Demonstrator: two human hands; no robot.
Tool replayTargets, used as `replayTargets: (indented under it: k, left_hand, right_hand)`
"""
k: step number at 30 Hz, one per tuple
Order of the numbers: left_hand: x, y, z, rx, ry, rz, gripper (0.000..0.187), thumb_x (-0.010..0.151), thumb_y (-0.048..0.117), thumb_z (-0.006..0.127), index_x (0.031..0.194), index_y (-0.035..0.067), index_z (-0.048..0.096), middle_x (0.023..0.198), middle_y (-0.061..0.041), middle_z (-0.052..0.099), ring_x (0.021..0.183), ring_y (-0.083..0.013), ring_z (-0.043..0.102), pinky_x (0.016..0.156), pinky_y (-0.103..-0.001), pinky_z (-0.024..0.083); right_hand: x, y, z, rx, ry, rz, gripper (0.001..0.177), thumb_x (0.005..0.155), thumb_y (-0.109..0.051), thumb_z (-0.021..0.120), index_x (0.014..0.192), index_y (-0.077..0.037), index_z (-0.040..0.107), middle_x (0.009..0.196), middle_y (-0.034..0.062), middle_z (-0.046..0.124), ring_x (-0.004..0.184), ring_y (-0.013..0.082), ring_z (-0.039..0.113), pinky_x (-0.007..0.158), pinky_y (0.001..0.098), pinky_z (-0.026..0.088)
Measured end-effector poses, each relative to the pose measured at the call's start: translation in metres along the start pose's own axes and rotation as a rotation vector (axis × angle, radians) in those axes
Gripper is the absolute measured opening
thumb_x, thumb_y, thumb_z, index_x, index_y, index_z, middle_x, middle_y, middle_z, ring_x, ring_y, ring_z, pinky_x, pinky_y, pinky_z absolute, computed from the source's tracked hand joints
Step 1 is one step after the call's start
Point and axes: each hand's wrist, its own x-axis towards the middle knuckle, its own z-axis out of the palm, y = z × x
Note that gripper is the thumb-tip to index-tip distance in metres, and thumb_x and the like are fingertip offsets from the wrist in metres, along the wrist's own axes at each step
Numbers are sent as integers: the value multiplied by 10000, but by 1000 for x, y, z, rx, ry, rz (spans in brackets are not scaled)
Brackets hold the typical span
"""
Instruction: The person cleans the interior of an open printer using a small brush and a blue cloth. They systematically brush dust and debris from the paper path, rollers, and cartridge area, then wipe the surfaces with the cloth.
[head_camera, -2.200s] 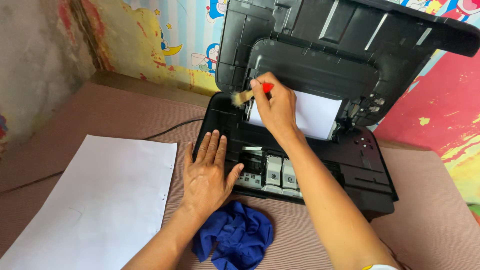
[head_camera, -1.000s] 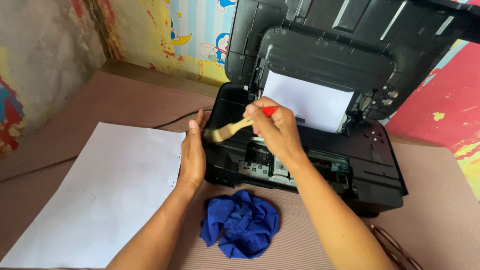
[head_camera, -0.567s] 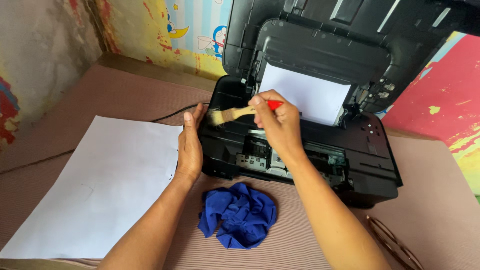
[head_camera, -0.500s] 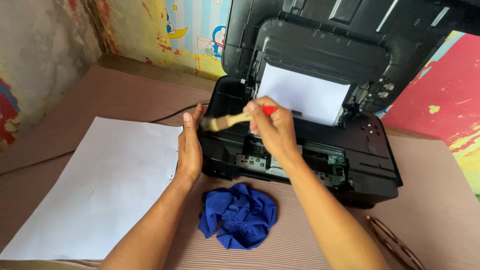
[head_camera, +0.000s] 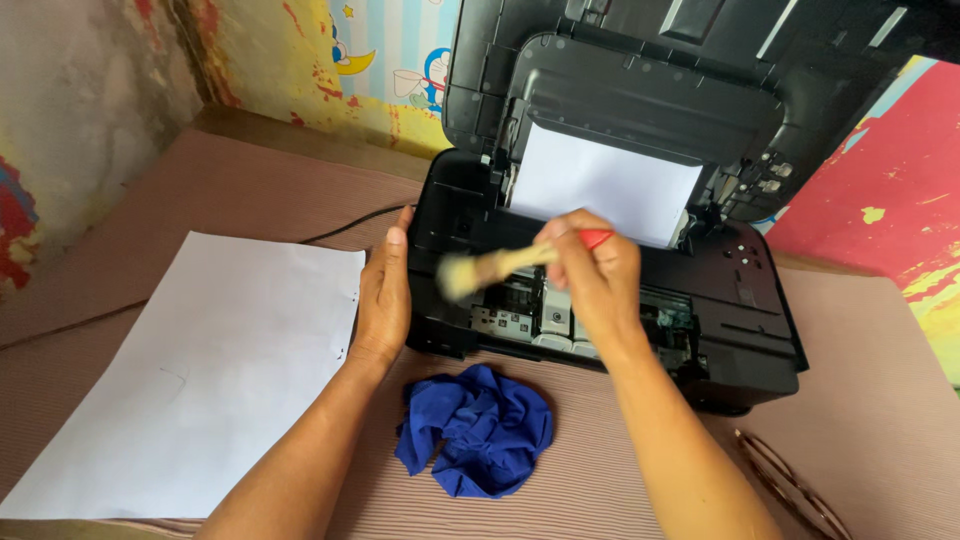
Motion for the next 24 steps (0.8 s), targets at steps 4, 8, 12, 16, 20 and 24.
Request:
replayTargets:
  k: [4,8,12,16,20,24]
  left_hand:
    - [-5,1,2,9,3,43,673,1042,504,379,1503,21,471,1577,-161,480,1485,-262,414,1204,-345,293]
    - [-5,-3,4,42,7,121,639,1066,466,408,1495,-2,481,1592,-181,464,1512,-283,390,1228,-353,272]
    - [-5,-5,4,66,12,139,630,1070,454,408,1495,-6,481,1601,-189,443,1517,-293,375,1229,-357,266]
    - [-5,-6,5,93,10,164,620,1076,441,410,1493,-11,482,1601,-198,442,1522,-302,372,1232,-362,265]
    - [-5,-5,4,109,6,185,615,1083,439,405,1493,-14,486,1604,-207,438,1530,-312,365,1238,-370,262]
    - [-6,-5,4,119,8,165,620,1074,444,401,1493,-5,485,1604,-204,436,1522,-312,365,1228,-370,264]
  right_hand:
    - [-2,-9,-11,-149,83,26,265,1074,-188,560,889,-41,681,602,-35,520,527,28,438,478,208,340]
    - [-8,-6,-13,-127,98,67,279,1058,-207,569,859,-46,681,585,-34,510,514,31,434,468,216,328]
    - [-7,1,-13,-93,150,-14,284,1083,-220,551,897,-53,686,612,-39,533,541,24,441,498,208,339]
    - [-6,8,-6,-8,11,55,273,1065,-204,580,882,-32,686,601,-28,530,528,33,452,481,209,349]
    - [-7,10,1,50,-55,30,216,1050,-185,570,951,-39,696,664,-23,605,562,35,526,512,204,430]
    - [-8,7,-4,35,-96,119,224,1041,-161,590,896,-32,702,654,-10,578,524,38,456,458,202,345]
